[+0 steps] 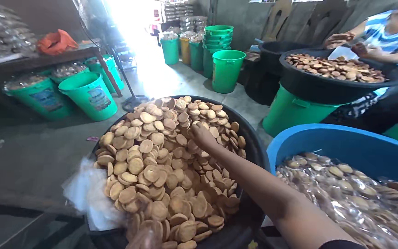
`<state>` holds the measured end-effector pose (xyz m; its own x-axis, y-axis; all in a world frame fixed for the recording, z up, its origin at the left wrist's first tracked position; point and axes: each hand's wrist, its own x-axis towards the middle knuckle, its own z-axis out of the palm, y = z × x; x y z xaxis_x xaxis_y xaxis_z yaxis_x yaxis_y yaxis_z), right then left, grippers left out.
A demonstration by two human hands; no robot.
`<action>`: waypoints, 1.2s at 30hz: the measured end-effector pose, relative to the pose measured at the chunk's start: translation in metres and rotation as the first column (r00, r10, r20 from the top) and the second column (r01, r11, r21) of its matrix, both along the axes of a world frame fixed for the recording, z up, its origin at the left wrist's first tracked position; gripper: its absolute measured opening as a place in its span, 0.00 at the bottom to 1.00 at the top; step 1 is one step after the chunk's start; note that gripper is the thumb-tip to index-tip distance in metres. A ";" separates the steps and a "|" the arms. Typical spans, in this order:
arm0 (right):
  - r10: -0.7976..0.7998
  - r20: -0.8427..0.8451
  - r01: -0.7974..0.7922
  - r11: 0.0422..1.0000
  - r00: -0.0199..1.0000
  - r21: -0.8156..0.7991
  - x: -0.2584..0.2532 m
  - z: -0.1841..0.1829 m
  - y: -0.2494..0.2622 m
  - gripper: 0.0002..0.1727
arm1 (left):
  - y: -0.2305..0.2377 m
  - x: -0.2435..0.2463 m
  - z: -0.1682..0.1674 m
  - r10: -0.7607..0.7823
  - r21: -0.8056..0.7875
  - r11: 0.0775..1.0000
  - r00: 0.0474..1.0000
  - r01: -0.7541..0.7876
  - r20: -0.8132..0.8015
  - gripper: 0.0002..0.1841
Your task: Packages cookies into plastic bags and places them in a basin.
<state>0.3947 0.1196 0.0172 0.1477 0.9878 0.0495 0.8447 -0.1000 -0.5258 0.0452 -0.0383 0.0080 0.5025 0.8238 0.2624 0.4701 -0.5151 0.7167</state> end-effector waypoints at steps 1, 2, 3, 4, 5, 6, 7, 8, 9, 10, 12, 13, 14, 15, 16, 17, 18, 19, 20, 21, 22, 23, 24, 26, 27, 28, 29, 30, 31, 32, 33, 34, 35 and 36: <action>-0.006 -0.001 0.006 0.998 1.000 -0.056 -0.001 0.002 -0.003 0.23 | 0.001 -0.002 0.003 0.028 -0.103 0.995 0.986 -0.011 0.165 0.29; 0.021 0.050 -0.015 0.993 0.999 -0.115 -0.005 0.000 -0.008 0.23 | 0.002 0.000 0.006 0.069 -0.197 0.980 0.950 -0.008 0.306 0.22; 0.063 0.126 -0.045 0.988 0.990 -0.145 -0.012 -0.005 -0.015 0.23 | 0.005 0.002 0.007 0.091 -0.274 0.961 0.903 0.030 0.419 0.18; 0.104 0.203 -0.077 0.988 0.974 -0.137 -0.019 -0.013 -0.020 0.21 | 0.010 0.006 0.007 0.081 -0.324 0.941 0.862 0.100 0.500 0.18; 0.124 0.266 -0.096 0.989 0.956 -0.116 -0.024 -0.018 -0.023 0.20 | 0.015 0.013 0.007 0.062 -0.338 0.928 0.833 0.155 0.550 0.19; 0.128 0.297 -0.104 0.990 0.946 -0.096 -0.027 -0.020 -0.025 0.20 | 0.020 0.020 0.006 0.049 -0.323 0.930 0.810 0.177 0.585 0.18; 0.129 0.306 -0.110 0.991 0.943 -0.080 -0.029 -0.020 -0.025 0.20 | 0.023 0.027 0.004 0.055 -0.291 0.944 0.798 0.153 0.601 0.17; 0.140 0.303 -0.120 0.989 0.942 -0.084 -0.029 -0.021 -0.026 0.20 | 0.024 0.031 0.004 0.097 -0.256 0.964 0.794 0.076 0.600 0.15; 0.168 0.294 -0.138 0.983 0.941 -0.121 -0.030 -0.023 -0.027 0.21 | 0.023 0.033 0.004 0.153 -0.224 0.974 0.797 -0.024 0.584 0.14; 0.211 0.283 -0.163 0.970 0.936 -0.183 -0.031 -0.026 -0.031 0.21 | 0.023 0.035 0.003 0.225 -0.203 0.970 0.791 -0.130 0.569 0.13; 0.288 0.249 -0.203 0.926 0.925 -0.317 -0.032 -0.027 -0.040 0.22 | 0.023 0.034 0.002 0.345 -0.176 0.938 0.748 -0.300 0.567 0.13; 0.284 0.215 -0.197 0.916 0.934 -0.349 -0.032 -0.023 -0.045 0.21 | 0.022 0.034 0.001 0.376 -0.166 0.923 0.717 -0.347 0.588 0.14; 0.235 0.157 -0.172 0.926 0.959 -0.337 -0.029 -0.013 -0.048 0.22 | 0.021 0.034 0.000 0.384 -0.144 0.913 0.686 -0.381 0.618 0.15; 0.160 0.083 -0.130 0.949 0.984 -0.287 -0.023 0.001 -0.050 0.22 | 0.021 0.035 -0.001 0.372 -0.106 0.909 0.666 -0.404 0.646 0.16; 0.080 0.010 -0.076 0.971 0.997 -0.227 -0.012 0.015 -0.050 0.22 | 0.019 0.036 -0.002 0.338 -0.062 0.913 0.666 -0.402 0.664 0.16; 0.011 -0.043 -0.018 0.986 0.999 -0.169 0.003 0.024 -0.047 0.23 | 0.018 0.037 -0.001 0.295 -0.016 0.922 0.677 -0.386 0.674 0.16; -0.045 -0.056 0.038 0.990 0.997 -0.134 0.019 0.027 -0.044 0.25 | 0.017 0.038 -0.001 0.246 0.023 0.934 0.688 -0.357 0.682 0.16; -0.087 -0.054 0.079 0.988 0.995 -0.132 0.035 0.024 -0.040 0.26 | 0.017 0.038 -0.001 0.206 0.053 0.943 0.701 -0.329 0.683 0.15; -0.106 -0.027 0.101 0.982 0.994 -0.157 0.046 0.017 -0.038 0.26 | 0.018 0.037 -0.002 0.187 0.072 0.947 0.717 -0.314 0.671 0.14; -0.108 0.017 0.110 0.975 0.994 -0.193 0.052 0.007 -0.037 0.27 | 0.019 0.036 -0.003 0.187 0.066 0.951 0.728 -0.304 0.660 0.14; -0.094 0.071 0.108 0.967 0.993 -0.231 0.054 -0.001 -0.039 0.28 | 0.019 0.036 -0.002 0.198 0.042 0.955 0.734 -0.295 0.650 0.12; -0.085 0.117 0.112 0.964 0.989 -0.242 0.052 -0.005 -0.042 0.29 | 0.018 0.036 -0.001 0.211 0.011 0.958 0.733 -0.285 0.647 0.12; -0.090 0.141 0.120 0.967 0.986 -0.224 0.051 -0.004 -0.044 0.29 | 0.018 0.038 0.001 0.217 -0.011 0.961 0.728 -0.277 0.651 0.11; -0.131 0.093 0.143 0.980 0.987 -0.136 0.050 0.006 -0.046 0.24 | 0.016 0.039 0.001 0.218 -0.018 0.961 0.713 -0.277 0.667 0.11; -0.149 0.031 0.151 0.985 0.988 -0.080 0.051 0.012 -0.045 0.23 | 0.016 0.039 0.001 0.220 -0.013 0.959 0.711 -0.284 0.668 0.11; -0.150 -0.039 0.150 0.989 0.988 -0.013 0.051 0.017 -0.045 0.23 | 0.017 0.039 0.002 0.222 -0.004 0.956 0.714 -0.294 0.664 0.11; -0.130 -0.095 0.135 0.989 0.987 0.056 0.049 0.021 -0.042 0.23 | 0.017 0.039 0.002 0.221 0.011 0.953 0.719 -0.303 0.659 0.12; -0.091 -0.124 0.104 0.988 0.988 0.110 0.046 0.024 -0.037 0.23 | 0.018 0.040 0.002 0.221 0.023 0.950 0.722 -0.312 0.655 0.13; -0.046 -0.126 0.063 0.988 0.991 0.140 0.042 0.026 -0.029 0.23 | 0.018 0.040 0.002 0.223 0.028 0.947 0.722 -0.319 0.655 0.13; -0.008 -0.113 0.022 0.991 0.994 0.128 0.038 0.028 -0.020 0.24 | 0.018 0.041 0.002 0.229 0.030 0.945 0.724 -0.326 0.651 0.13; 0.014 -0.093 -0.006 0.996 0.996 0.087 0.032 0.029 -0.011 0.24 | 0.018 0.041 0.002 0.235 0.029 0.943 0.727 -0.331 0.645 0.13; 0.021 -0.075 -0.018 0.999 0.997 0.045 0.028 0.027 -0.001 0.24 | 0.018 0.041 0.002 0.241 0.026 0.943 0.733 -0.332 0.636 0.13; 0.015 -0.067 -0.015 1.000 0.998 0.004 0.023 0.024 0.008 0.23 | 0.018 0.040 0.003 0.247 0.018 0.943 0.739 -0.331 0.627 0.13; 0.000 -0.060 -0.002 0.999 0.998 -0.037 0.020 0.024 0.015 0.24 | 0.018 0.040 0.003 0.255 0.014 0.942 0.741 -0.335 0.622 0.12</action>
<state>0.4147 0.1348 0.0410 0.1485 0.9889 0.0034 0.8116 -0.1199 -0.5718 0.0854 -0.0206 0.0108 -0.0567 0.8466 0.5292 0.1039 -0.5222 0.8465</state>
